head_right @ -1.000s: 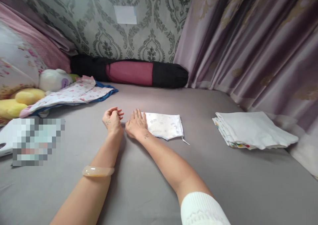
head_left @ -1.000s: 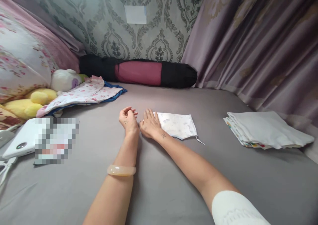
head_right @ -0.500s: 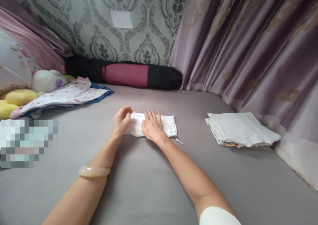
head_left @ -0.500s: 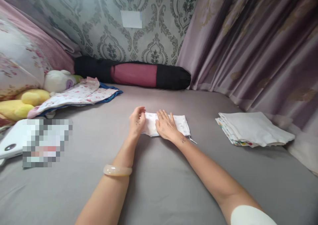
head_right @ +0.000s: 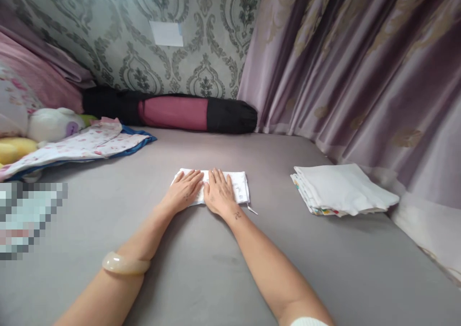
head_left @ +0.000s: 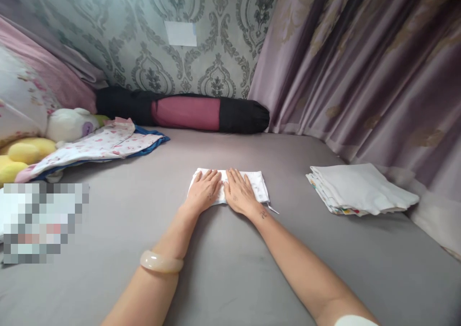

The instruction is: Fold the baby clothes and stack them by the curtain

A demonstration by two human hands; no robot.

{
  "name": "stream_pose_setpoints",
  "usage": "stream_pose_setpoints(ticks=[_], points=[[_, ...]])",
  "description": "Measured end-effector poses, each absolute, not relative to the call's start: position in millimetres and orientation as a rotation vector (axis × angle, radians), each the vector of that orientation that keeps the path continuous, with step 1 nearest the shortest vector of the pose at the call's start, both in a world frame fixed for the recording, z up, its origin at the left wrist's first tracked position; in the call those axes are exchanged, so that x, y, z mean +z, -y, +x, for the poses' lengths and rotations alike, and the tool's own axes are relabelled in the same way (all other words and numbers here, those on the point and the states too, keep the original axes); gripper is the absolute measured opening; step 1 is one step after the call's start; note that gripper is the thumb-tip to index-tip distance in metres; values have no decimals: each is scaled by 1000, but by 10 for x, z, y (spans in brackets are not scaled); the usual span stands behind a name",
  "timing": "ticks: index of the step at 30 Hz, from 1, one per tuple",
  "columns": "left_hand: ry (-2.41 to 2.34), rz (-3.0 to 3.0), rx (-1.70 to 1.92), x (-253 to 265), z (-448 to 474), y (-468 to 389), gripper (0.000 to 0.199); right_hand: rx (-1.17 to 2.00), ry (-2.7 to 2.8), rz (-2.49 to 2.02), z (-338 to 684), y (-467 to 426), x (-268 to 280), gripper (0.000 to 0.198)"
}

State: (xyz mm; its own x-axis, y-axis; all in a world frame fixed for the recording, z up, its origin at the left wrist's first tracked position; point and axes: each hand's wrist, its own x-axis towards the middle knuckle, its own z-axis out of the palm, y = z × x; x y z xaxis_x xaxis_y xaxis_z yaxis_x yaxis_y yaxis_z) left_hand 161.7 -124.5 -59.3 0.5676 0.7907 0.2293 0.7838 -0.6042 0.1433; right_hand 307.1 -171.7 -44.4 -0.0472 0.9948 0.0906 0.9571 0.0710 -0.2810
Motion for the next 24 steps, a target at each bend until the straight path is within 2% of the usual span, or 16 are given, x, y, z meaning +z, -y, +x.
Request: stream_pose_setpoints(ticks=[7, 12, 24], points=[[-1383, 2774, 462, -519, 1608, 1301, 43, 260, 2065, -1974, 3113, 1726, -411, 57], [-1411, 2817, 557, -520, 1641, 1329, 45, 139, 1933, -2089, 3185, 1733, -395, 57], [-1414, 2818, 376, -532, 1670, 1327, 51, 140, 1924, -2144, 3195, 1730, -475, 57]])
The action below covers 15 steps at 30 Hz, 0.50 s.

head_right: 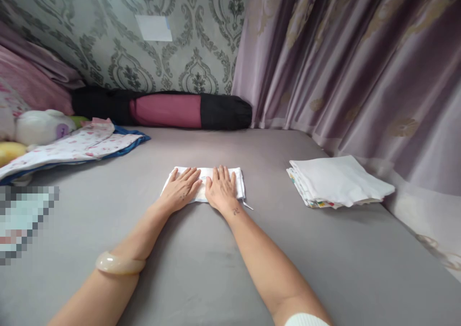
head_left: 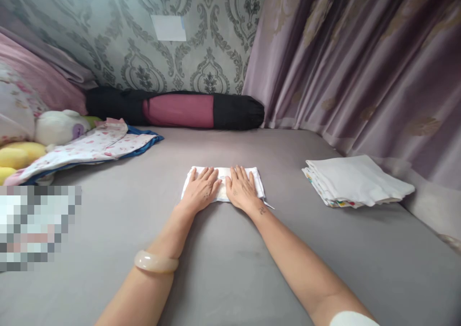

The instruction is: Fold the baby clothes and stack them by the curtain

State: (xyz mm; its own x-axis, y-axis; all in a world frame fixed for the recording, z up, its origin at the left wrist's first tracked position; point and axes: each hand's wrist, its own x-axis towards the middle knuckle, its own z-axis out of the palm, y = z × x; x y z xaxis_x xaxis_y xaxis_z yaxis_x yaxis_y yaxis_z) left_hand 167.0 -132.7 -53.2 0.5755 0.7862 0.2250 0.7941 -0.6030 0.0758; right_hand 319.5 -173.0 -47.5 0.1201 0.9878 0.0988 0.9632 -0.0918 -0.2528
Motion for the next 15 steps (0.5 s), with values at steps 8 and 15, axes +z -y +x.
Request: stream_pose_setpoints(ticks=[8, 15], points=[[1316, -2744, -387, -567, 1709, 1387, 51, 48, 1967, -2059, 3115, 1776, -475, 55], [1340, -2758, -358, -587, 1718, 1375, 52, 127, 1980, -2076, 3115, 1775, -478, 56]])
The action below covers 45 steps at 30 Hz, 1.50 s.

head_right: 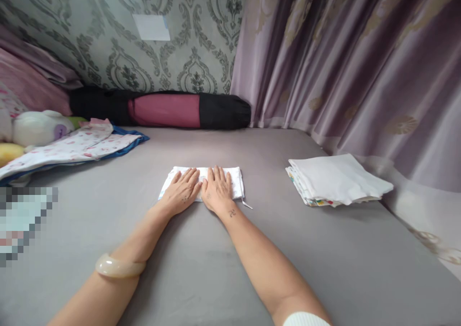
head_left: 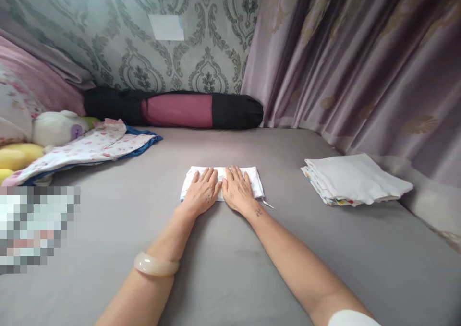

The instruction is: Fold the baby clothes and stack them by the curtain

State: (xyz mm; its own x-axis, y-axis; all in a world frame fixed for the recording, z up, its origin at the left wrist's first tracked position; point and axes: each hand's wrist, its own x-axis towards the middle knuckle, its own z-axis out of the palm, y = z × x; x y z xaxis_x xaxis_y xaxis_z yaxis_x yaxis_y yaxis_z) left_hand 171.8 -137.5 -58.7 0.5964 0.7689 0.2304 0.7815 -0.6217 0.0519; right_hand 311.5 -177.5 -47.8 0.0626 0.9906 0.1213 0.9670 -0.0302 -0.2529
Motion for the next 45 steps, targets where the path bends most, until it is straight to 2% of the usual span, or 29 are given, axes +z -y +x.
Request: stream_pose_setpoints(ticks=[8, 16, 20, 23, 26, 28, 31, 34, 37, 45], points=[[1489, -2609, -482, -531, 1688, 1364, 53, 15, 1826, -2185, 3180, 1781, -445, 57], [1600, -2675, -298, -560, 1673, 1340, 52, 167, 1821, -2254, 3203, 1763, -451, 59], [1599, -2726, -329, -556, 1666, 1324, 51, 206, 1812, -2247, 3202, 1760, -432, 58], [1626, -2751, -426, -554, 1636, 1281, 49, 352, 1815, -2207, 3298, 1728, -371, 56], [1785, -2653, -579, -494, 1527, 1206, 49, 480, 1742, -2122, 3555, 1692, -251, 54], [1976, -2509, -621, -408, 1401, 1153, 47, 504, 1598, -2114, 3797, 1686, -164, 45], [2343, -2380, -492, -256, 1190, 1092, 43, 589, 1407, -2235, 4152, 1705, -85, 29], [2560, -2430, -387, -150, 1065, 1067, 33, 648, 1321, -2320, 4346, 1739, -95, 28], [2640, -2421, -480, -115, 1071, 1065, 26, 689, 1284, -2331, 4339, 1768, -144, 26], [2834, -2422, -636, -145, 1203, 1074, 30, 731, 1226, -2238, 4171, 1783, -160, 23]])
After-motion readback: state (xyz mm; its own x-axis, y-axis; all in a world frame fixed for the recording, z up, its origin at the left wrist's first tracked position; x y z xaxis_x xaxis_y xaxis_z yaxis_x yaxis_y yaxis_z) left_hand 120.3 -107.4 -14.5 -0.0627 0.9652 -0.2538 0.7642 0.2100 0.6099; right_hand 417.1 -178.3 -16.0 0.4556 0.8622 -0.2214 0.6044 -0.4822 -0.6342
